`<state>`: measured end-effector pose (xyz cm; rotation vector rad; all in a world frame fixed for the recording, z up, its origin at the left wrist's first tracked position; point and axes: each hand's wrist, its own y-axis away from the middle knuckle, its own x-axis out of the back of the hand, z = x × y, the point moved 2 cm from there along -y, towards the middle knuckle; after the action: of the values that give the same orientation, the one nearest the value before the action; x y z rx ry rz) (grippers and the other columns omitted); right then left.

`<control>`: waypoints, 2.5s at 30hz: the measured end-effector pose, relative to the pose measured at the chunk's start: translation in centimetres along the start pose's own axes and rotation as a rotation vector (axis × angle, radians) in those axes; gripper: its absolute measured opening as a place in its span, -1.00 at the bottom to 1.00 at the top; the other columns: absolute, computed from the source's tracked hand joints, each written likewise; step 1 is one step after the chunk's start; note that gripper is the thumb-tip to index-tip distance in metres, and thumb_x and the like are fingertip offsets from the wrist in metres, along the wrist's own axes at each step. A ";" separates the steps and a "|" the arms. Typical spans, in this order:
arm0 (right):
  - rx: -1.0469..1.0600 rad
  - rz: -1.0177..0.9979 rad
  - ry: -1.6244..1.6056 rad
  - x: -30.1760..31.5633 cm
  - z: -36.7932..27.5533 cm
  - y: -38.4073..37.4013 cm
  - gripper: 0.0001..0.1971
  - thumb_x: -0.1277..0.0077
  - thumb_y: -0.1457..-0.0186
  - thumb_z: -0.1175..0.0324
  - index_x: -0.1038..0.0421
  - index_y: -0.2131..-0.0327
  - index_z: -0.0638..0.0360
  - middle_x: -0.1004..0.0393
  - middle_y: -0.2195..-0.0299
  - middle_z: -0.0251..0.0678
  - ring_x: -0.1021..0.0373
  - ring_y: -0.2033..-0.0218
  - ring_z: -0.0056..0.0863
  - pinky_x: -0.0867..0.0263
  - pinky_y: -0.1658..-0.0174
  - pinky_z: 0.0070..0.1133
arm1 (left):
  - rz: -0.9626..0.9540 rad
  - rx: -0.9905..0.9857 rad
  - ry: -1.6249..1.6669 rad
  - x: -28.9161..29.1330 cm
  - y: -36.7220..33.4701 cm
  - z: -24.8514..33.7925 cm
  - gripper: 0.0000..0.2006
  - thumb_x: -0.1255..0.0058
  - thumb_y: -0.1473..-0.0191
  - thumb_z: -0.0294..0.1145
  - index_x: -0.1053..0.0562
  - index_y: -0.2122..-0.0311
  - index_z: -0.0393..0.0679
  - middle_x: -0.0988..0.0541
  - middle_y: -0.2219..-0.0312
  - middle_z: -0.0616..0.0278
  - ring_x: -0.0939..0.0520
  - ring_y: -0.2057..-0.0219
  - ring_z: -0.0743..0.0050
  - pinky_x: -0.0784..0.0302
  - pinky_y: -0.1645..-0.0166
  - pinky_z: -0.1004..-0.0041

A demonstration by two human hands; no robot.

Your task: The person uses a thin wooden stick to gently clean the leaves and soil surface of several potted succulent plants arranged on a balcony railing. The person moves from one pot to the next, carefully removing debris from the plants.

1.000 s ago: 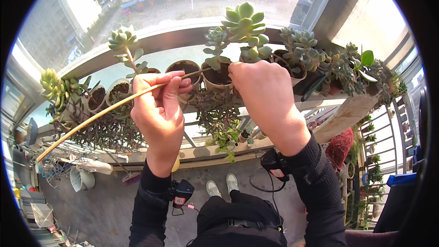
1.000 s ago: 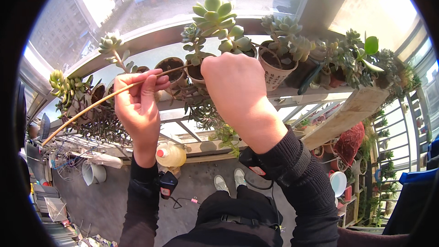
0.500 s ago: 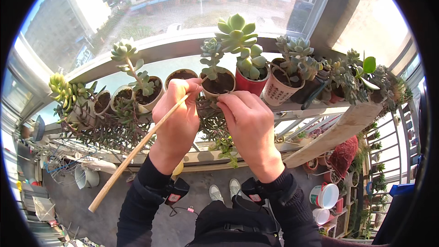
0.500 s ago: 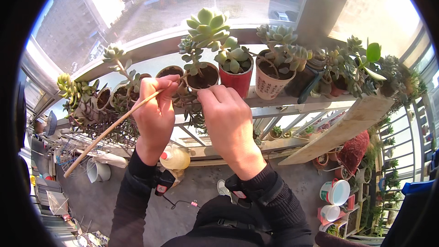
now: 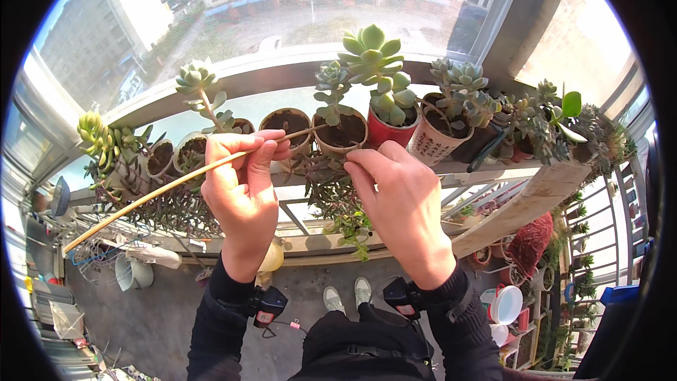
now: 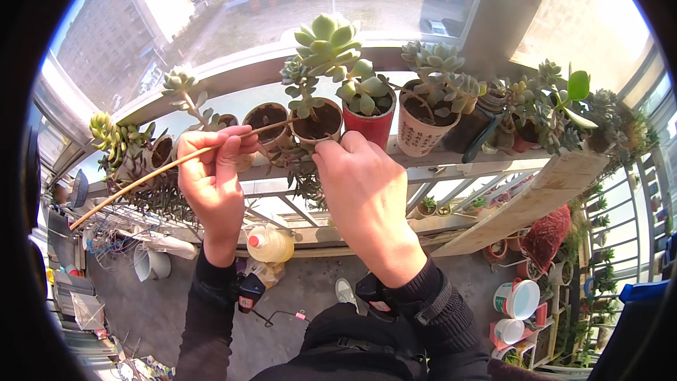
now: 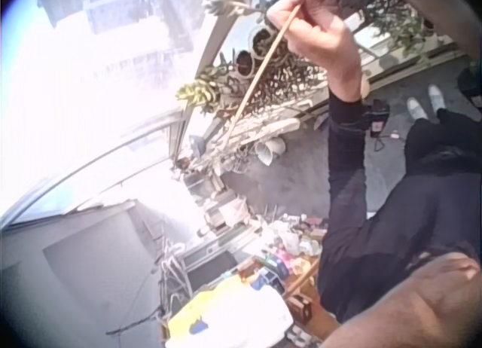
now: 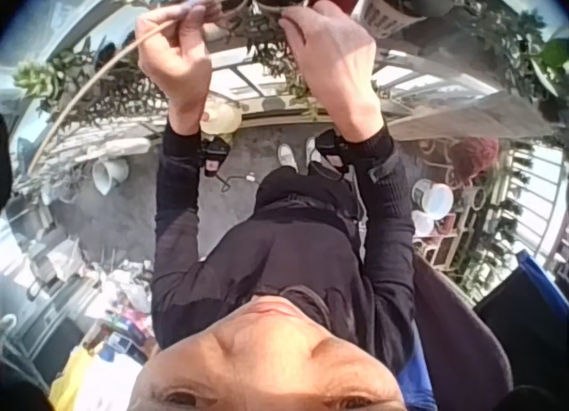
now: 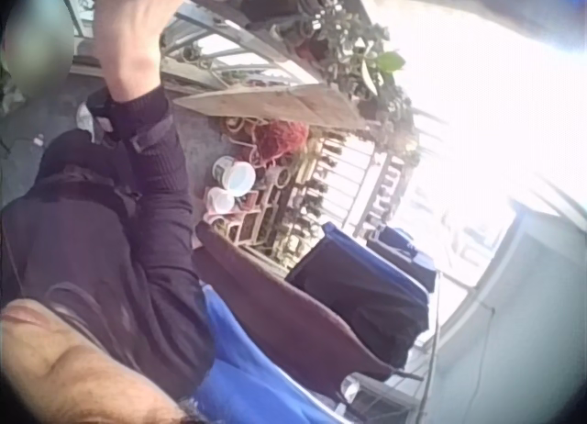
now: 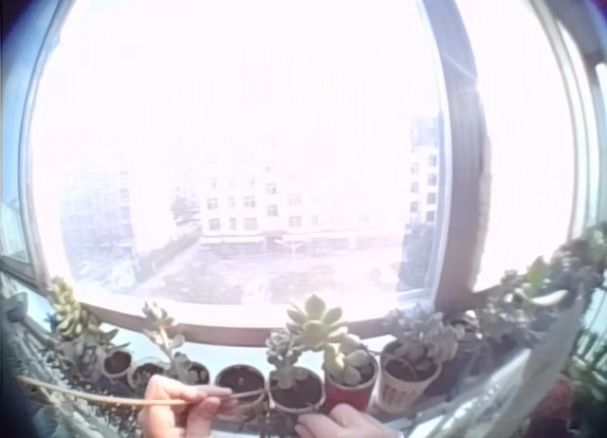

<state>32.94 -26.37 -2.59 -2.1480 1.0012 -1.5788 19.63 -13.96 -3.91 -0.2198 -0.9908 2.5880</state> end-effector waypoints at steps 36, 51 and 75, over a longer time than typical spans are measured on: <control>0.007 0.143 -0.039 -1.5 0.6 -1.1 -0.79 -0.30 0.06 0.41 -0.57 0.28 0.16 -0.46 0.35 -0.27 -0.44 0.26 -0.22 -0.37 0.21 -0.38 | -0.044 -0.176 -0.286 -0.6 -1.3 0.7 -0.92 -0.01 -0.24 -0.64 -0.35 0.24 -0.27 -0.66 0.34 0.06 -0.71 0.36 0.43 -0.64 0.24 0.51; 0.053 0.319 -0.199 -4.4 1.5 -0.7 -0.89 -0.24 0.07 0.46 -0.52 0.42 0.12 -0.41 0.38 -0.35 -0.39 0.29 -0.29 -0.39 0.28 -0.42 | -0.238 -0.366 -0.565 -2.6 0.9 3.1 -0.89 -0.06 -0.17 -0.69 -0.37 0.28 -0.30 -0.65 0.35 -0.02 -0.72 0.37 0.25 -0.66 0.27 0.44; 0.017 0.373 -0.349 -5.2 2.0 -0.2 -0.67 -0.33 0.13 0.55 -0.38 0.30 0.21 -0.44 0.42 -0.25 -0.42 0.39 -0.23 -0.35 0.33 -0.40 | -0.323 -0.332 -0.551 -2.9 -2.5 3.5 -0.80 0.12 -0.11 -0.84 -0.33 0.23 -0.29 -0.64 0.34 -0.01 -0.71 0.39 0.33 -0.66 0.26 0.45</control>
<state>34.04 -23.01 -6.85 -1.9850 1.1738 -0.9983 22.05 -15.55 0.43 0.5583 -1.4988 2.2085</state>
